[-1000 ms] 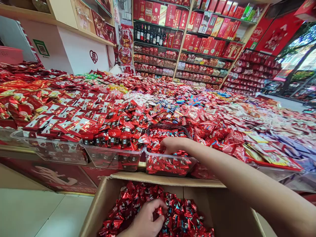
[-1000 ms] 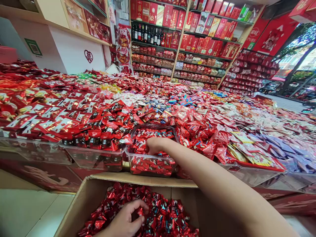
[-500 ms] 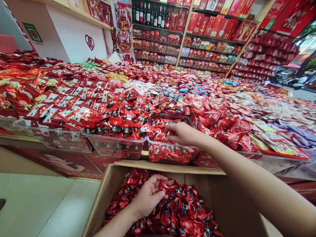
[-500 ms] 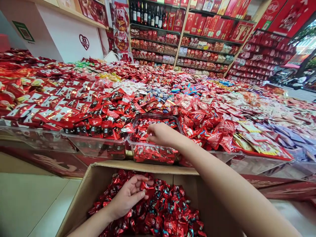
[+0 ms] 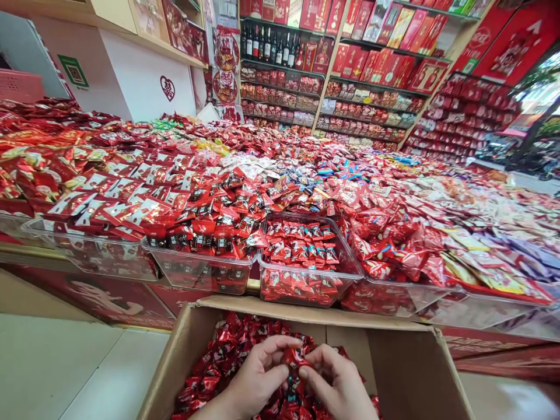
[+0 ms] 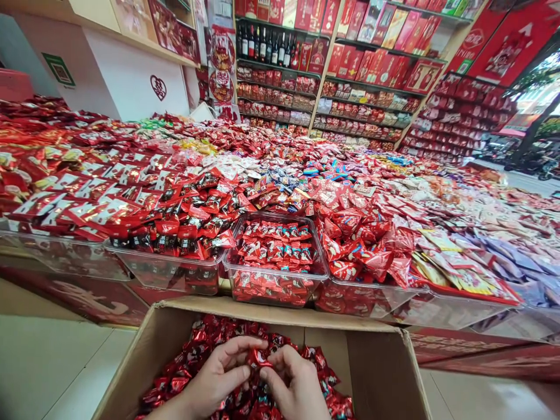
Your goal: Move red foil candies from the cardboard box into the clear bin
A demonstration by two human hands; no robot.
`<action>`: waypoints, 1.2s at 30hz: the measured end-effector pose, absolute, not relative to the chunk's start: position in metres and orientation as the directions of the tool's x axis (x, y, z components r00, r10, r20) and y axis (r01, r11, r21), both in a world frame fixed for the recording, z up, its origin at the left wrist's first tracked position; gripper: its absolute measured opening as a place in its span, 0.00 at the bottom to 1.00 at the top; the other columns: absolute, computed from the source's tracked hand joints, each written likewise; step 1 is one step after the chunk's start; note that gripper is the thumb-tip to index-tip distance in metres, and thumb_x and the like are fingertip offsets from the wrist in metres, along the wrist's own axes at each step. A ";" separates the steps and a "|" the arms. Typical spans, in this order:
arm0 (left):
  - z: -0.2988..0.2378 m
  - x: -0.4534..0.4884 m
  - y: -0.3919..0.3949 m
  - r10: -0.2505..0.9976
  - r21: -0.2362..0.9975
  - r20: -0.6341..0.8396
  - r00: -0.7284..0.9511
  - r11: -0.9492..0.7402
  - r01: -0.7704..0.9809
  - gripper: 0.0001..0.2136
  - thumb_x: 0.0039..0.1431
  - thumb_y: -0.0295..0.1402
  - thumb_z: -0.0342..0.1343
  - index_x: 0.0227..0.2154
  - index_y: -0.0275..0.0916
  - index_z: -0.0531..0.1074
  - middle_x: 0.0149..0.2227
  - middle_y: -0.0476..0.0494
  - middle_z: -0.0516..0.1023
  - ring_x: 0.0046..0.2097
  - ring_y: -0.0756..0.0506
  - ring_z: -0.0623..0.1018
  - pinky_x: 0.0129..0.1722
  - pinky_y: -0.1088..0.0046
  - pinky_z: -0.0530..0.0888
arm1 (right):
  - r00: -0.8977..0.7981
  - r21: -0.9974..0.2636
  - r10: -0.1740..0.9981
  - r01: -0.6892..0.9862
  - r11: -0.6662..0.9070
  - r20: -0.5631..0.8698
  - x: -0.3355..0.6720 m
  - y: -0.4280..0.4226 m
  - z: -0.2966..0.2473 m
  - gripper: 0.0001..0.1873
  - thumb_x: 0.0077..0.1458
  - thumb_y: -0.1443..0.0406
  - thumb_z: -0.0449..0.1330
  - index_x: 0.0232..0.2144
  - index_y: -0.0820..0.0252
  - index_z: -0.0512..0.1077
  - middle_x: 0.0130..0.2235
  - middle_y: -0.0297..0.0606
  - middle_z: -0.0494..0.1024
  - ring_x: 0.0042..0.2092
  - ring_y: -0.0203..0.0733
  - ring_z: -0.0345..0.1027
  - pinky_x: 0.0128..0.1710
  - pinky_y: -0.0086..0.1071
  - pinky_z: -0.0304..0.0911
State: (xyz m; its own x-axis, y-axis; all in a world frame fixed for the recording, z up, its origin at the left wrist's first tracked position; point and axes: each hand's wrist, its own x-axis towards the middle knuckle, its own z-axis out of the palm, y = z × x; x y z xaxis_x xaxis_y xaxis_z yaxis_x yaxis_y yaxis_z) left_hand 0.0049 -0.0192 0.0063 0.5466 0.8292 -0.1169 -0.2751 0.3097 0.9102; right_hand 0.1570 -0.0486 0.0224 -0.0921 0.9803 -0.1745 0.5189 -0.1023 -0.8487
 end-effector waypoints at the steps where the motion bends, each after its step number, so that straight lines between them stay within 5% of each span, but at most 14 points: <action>1: 0.003 0.005 -0.019 0.822 0.888 -0.124 0.556 0.342 -0.308 0.17 0.44 0.26 0.55 0.40 0.41 0.64 0.35 0.48 0.70 0.33 0.51 0.70 0.28 0.77 0.68 | -0.081 -0.827 0.988 0.559 -0.062 -0.129 0.157 -0.049 0.019 0.11 0.47 0.56 0.48 0.23 0.56 0.63 0.21 0.34 0.68 0.24 0.38 0.62 0.23 0.29 0.57; 7: -0.007 0.006 -0.016 0.812 0.769 -0.243 0.530 0.495 -0.405 0.11 0.45 0.32 0.56 0.33 0.37 0.66 0.31 0.46 0.72 0.33 0.50 0.71 0.31 0.74 0.67 | -0.249 -0.721 0.961 0.645 0.255 0.117 0.153 -0.047 0.023 0.07 0.46 0.59 0.50 0.22 0.54 0.65 0.26 0.37 0.69 0.29 0.38 0.62 0.29 0.30 0.58; 12: 0.007 0.006 -0.016 0.801 0.717 -0.255 0.541 0.532 -0.450 0.13 0.45 0.31 0.56 0.37 0.40 0.66 0.33 0.46 0.73 0.28 0.53 0.70 0.23 0.81 0.63 | -0.122 -0.869 0.989 0.479 0.127 0.078 0.150 -0.042 0.028 0.09 0.48 0.61 0.51 0.31 0.59 0.65 0.27 0.36 0.68 0.25 0.33 0.59 0.25 0.26 0.58; 17: 0.013 0.007 -0.016 0.816 0.749 -0.151 0.557 0.463 -0.475 0.16 0.51 0.27 0.50 0.44 0.41 0.59 0.39 0.43 0.70 0.28 0.55 0.67 0.22 0.82 0.62 | -0.106 -0.907 0.994 0.421 0.008 -0.041 0.149 -0.040 0.032 0.21 0.46 0.64 0.53 0.45 0.58 0.58 0.31 0.35 0.68 0.26 0.32 0.58 0.26 0.26 0.58; 22: 0.015 0.006 -0.018 0.822 0.742 -0.141 0.551 0.456 -0.491 0.15 0.49 0.25 0.53 0.41 0.41 0.60 0.39 0.46 0.69 0.36 0.52 0.69 0.38 0.75 0.65 | -0.192 -0.918 0.975 0.396 -0.028 -0.113 0.148 -0.041 0.038 0.14 0.46 0.63 0.53 0.38 0.58 0.64 0.29 0.32 0.68 0.24 0.30 0.55 0.22 0.24 0.54; 24: 0.015 0.004 -0.019 0.820 0.742 -0.172 0.546 0.472 -0.476 0.13 0.50 0.28 0.52 0.40 0.40 0.62 0.35 0.48 0.70 0.34 0.53 0.70 0.32 0.78 0.66 | -0.211 -0.910 0.969 0.413 -0.028 -0.126 0.150 -0.042 0.050 0.12 0.44 0.63 0.54 0.35 0.60 0.65 0.21 0.29 0.64 0.21 0.29 0.52 0.19 0.23 0.50; 27: 0.011 0.004 -0.018 0.807 0.746 -0.250 0.534 0.513 -0.426 0.10 0.54 0.33 0.46 0.39 0.39 0.62 0.29 0.49 0.70 0.27 0.54 0.70 0.21 0.81 0.62 | -0.189 -0.898 0.981 0.440 0.035 -0.054 0.157 -0.031 0.086 0.12 0.44 0.62 0.55 0.34 0.60 0.65 0.19 0.27 0.60 0.21 0.29 0.53 0.19 0.23 0.50; 31: 0.002 0.005 -0.017 0.822 0.807 -0.274 0.500 0.479 -0.346 0.09 0.50 0.33 0.51 0.34 0.35 0.65 0.29 0.46 0.72 0.26 0.53 0.71 0.21 0.81 0.60 | -0.108 -0.869 0.981 0.457 0.191 0.159 0.165 0.025 0.139 0.15 0.43 0.61 0.56 0.35 0.61 0.63 0.23 0.30 0.65 0.23 0.30 0.57 0.22 0.24 0.55; 36: -0.011 0.005 -0.016 0.823 0.858 -0.269 0.501 0.441 -0.263 0.13 0.42 0.35 0.58 0.31 0.35 0.66 0.27 0.47 0.72 0.25 0.53 0.71 0.20 0.80 0.60 | -0.276 -0.751 0.954 0.653 0.098 -0.115 0.147 0.114 0.142 0.15 0.35 0.64 0.60 0.30 0.64 0.66 0.21 0.31 0.68 0.21 0.29 0.57 0.20 0.24 0.53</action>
State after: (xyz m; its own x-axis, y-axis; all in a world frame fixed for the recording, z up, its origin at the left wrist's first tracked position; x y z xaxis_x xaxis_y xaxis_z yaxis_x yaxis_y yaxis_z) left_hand 0.0050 -0.0164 -0.0111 0.5012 0.8226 -0.2686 -0.2634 0.4407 0.8581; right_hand 0.1473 0.1139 0.1422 -0.2757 0.9543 -0.1151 0.6535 0.0983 -0.7506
